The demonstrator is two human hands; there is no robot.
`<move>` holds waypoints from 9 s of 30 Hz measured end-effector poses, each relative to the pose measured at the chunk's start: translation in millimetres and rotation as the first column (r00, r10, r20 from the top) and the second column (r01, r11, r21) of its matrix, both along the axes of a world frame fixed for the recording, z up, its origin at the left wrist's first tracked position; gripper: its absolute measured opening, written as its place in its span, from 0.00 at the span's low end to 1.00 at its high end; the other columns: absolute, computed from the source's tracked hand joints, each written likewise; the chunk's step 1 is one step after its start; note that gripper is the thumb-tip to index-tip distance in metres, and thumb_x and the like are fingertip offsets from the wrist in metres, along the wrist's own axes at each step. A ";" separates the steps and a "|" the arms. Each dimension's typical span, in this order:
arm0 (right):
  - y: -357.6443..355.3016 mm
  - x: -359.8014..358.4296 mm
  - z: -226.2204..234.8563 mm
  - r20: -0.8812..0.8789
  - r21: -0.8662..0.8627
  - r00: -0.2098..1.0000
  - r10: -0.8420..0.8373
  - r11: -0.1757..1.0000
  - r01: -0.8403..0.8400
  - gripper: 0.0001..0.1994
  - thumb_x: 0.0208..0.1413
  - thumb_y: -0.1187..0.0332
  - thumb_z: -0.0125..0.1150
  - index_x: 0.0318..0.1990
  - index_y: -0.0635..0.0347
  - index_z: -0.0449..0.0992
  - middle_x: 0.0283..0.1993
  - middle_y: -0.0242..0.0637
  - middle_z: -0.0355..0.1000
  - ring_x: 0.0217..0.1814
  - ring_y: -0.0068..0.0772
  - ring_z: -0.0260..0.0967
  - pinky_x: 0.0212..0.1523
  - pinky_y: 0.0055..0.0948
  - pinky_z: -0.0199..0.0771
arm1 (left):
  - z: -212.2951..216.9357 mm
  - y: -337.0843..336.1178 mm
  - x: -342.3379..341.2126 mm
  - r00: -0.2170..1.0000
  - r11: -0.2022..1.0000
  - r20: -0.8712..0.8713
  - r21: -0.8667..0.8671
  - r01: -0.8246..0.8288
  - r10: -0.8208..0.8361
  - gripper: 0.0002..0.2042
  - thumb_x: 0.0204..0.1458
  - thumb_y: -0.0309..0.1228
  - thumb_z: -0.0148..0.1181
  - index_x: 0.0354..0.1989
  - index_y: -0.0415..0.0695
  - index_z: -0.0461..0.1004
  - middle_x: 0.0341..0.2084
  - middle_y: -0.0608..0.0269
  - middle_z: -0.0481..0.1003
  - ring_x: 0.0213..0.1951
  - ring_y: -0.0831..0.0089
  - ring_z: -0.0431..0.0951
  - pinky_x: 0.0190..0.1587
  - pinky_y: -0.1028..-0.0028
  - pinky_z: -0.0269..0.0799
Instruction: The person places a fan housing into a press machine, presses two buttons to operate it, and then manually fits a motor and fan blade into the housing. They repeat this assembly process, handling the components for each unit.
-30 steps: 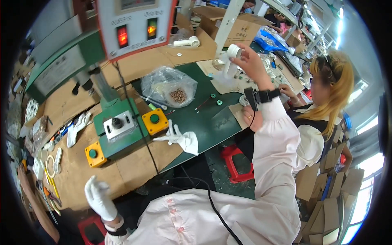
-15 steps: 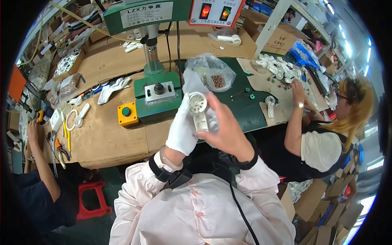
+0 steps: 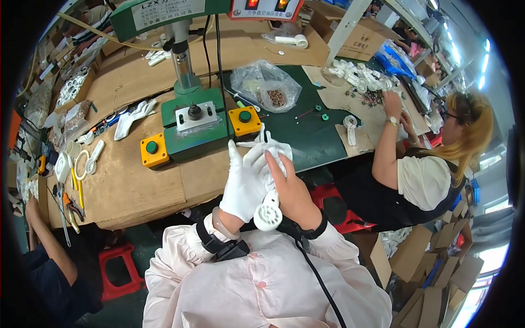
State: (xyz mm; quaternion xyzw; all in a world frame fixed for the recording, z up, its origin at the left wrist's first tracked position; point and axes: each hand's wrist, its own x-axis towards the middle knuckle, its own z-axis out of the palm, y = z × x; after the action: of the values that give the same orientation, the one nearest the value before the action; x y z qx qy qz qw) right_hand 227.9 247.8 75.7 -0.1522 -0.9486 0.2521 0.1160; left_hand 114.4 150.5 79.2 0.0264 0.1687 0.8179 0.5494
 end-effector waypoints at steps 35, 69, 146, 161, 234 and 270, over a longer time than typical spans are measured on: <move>113.4 147.5 -118.0 -0.018 0.159 0.941 -0.338 0.928 0.336 0.13 0.58 0.63 0.58 0.43 0.62 0.76 0.27 0.47 0.73 0.28 0.46 0.73 0.31 0.37 0.72 | -2.8 -75.0 -36.3 0.776 0.919 -0.630 -0.295 -0.263 0.020 0.13 0.63 0.34 0.55 0.47 0.37 0.71 0.22 0.58 0.75 0.14 0.77 0.66 0.17 0.76 0.66; 52.8 -65.3 95.9 -0.058 -0.245 0.836 0.546 0.804 -0.542 0.07 0.60 0.70 0.57 0.42 0.62 0.76 0.33 0.37 0.76 0.32 0.24 0.73 0.35 0.26 0.72 | 27.0 -36.6 -37.4 0.771 0.886 -0.633 -0.320 -0.336 0.064 0.14 0.60 0.33 0.58 0.50 0.42 0.68 0.27 0.63 0.75 0.18 0.79 0.72 0.19 0.80 0.68; 15.8 -99.7 87.2 -0.301 0.449 0.730 0.614 0.766 -0.460 0.11 0.40 0.69 0.73 0.34 0.54 0.82 0.32 0.31 0.69 0.34 0.34 0.67 0.32 0.33 0.69 | 1.6 -49.0 -49.0 0.915 0.969 -0.345 -0.053 -0.243 0.211 0.25 0.68 0.46 0.41 0.67 0.46 0.58 0.48 0.63 0.73 0.38 0.71 0.79 0.39 0.73 0.78; 21.7 -113.7 89.0 -0.188 0.481 0.627 0.756 0.627 -0.613 0.05 0.43 0.69 0.68 0.29 0.56 0.78 0.31 0.30 0.68 0.38 0.34 0.67 0.36 0.32 0.72 | -10.6 -58.5 -54.8 0.963 0.996 -0.255 0.005 -0.086 0.084 0.25 0.69 0.45 0.39 0.69 0.45 0.57 0.49 0.61 0.74 0.38 0.68 0.80 0.42 0.72 0.79; -3.3 -95.2 54.5 -0.505 0.225 0.733 0.455 0.890 -0.397 0.17 0.36 0.73 0.73 0.40 0.55 0.81 0.36 0.32 0.75 0.38 0.37 0.71 0.36 0.31 0.70 | -10.8 -56.1 -70.8 0.938 0.950 -0.156 0.029 -0.310 0.311 0.23 0.67 0.45 0.41 0.62 0.42 0.62 0.57 0.51 0.70 0.50 0.65 0.75 0.53 0.64 0.73; 6.4 -147.9 35.5 -0.396 0.448 0.784 0.478 0.846 -0.289 0.13 0.49 0.73 0.66 0.44 0.57 0.74 0.42 0.40 0.74 0.41 0.44 0.74 0.38 0.36 0.77 | 10.3 -50.6 -144.0 0.987 0.985 -0.129 0.160 -0.072 0.093 0.38 0.64 0.60 0.34 0.65 0.34 0.59 0.56 0.50 0.71 0.56 0.59 0.72 0.61 0.63 0.67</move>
State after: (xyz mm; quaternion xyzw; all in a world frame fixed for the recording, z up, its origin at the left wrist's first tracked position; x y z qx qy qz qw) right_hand 80.0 254.2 111.3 0.1412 -0.9272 0.1209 0.3253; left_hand -29.5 99.9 89.5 0.1176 0.1429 0.8470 0.4984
